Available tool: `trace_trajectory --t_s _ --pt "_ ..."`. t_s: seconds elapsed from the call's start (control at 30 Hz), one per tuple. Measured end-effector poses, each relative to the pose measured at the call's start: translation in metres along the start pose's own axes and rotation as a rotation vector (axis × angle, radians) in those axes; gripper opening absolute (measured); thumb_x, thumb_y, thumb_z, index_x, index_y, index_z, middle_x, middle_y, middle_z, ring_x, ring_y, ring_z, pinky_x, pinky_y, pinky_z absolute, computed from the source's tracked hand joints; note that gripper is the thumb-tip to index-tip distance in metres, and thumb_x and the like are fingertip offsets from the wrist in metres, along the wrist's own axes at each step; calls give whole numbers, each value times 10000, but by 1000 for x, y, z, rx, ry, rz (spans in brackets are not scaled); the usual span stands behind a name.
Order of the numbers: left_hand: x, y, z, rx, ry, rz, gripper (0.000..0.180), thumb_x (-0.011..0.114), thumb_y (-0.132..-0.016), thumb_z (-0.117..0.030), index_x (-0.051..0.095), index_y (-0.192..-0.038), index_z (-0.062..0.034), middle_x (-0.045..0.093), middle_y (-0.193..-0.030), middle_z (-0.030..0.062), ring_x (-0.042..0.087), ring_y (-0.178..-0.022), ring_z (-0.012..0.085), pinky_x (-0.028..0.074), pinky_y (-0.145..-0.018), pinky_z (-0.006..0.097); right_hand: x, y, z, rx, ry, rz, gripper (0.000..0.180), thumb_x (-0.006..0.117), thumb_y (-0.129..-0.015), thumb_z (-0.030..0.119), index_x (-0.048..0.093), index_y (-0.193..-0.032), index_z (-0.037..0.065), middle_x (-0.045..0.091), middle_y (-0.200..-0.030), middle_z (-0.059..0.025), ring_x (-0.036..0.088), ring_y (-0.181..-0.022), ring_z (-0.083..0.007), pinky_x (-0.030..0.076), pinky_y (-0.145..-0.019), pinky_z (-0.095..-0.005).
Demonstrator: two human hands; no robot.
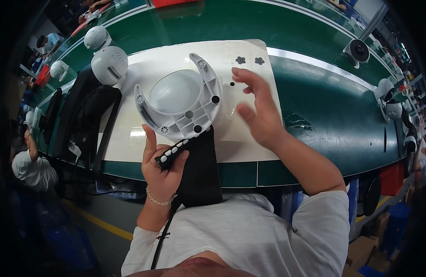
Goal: Applying small black adhesive pads to the base of white security camera housings.
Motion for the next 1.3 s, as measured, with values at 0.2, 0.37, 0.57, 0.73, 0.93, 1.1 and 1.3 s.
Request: trace_trajectory --t_s 0.2,0.37,0.57,0.73,0.93,1.1,1.3 --pt "-8 6 -6 -53 71 -16 216 711 -627 15 579 -797 32 393 -1264 246 614 -722 169 480 -668 250 17 -12 -8 660 -529 162 447 517 -795 313 471 -1118 8 563 -868 -29 471 -677 -91 360 -599 -216" --pt "-18 11 -15 -51 33 2 252 727 -612 7 562 -802 14 486 -1164 250 611 -716 177 481 -653 259 24 -17 5 712 -465 182 387 570 -791 243 485 -1094 17 537 -808 -13 461 -641 -78 363 -582 -202" --pt "-20 10 -14 -280 322 65 222 698 -654 26 606 -856 29 618 -947 164 604 -729 164 461 -661 237 15 25 13 165 -314 114 528 730 -670 206 380 -1045 81 456 -896 -46 474 -782 -129 375 -655 -227" --pt "-18 11 -18 -461 515 93 238 703 -650 29 611 -870 39 631 -904 133 600 -772 159 459 -691 244 47 29 46 -13 -170 379 373 690 -693 1 504 -1010 56 525 -953 -89 529 -799 -161 408 -649 -254" --pt "-15 20 -12 -336 498 28 391 728 -625 35 537 -967 32 628 -889 110 595 -766 151 462 -687 243 43 24 52 179 -65 363 218 661 -728 52 586 -932 34 592 -814 -65 565 -690 -154 450 -627 -241" --pt "-16 25 -6 -346 356 71 333 727 -625 43 529 -891 12 599 -752 86 558 -654 129 441 -598 238 39 22 52 134 -165 248 190 654 -729 56 604 -912 38 594 -861 -73 584 -761 -199 470 -683 -264" --pt "-15 26 -4 -458 270 66 241 723 -640 8 524 -776 3 558 -653 88 523 -567 159 407 -533 246 33 16 69 -399 193 270 153 650 -711 37 600 -853 63 579 -944 -63 560 -895 -233 435 -757 -334"
Point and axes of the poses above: each hand's wrist, its own y-axis away from the middle knuckle, its own x-axis out of the palm, z = x × y, the point moved 4 cm from there along -y, towards the middle knuckle
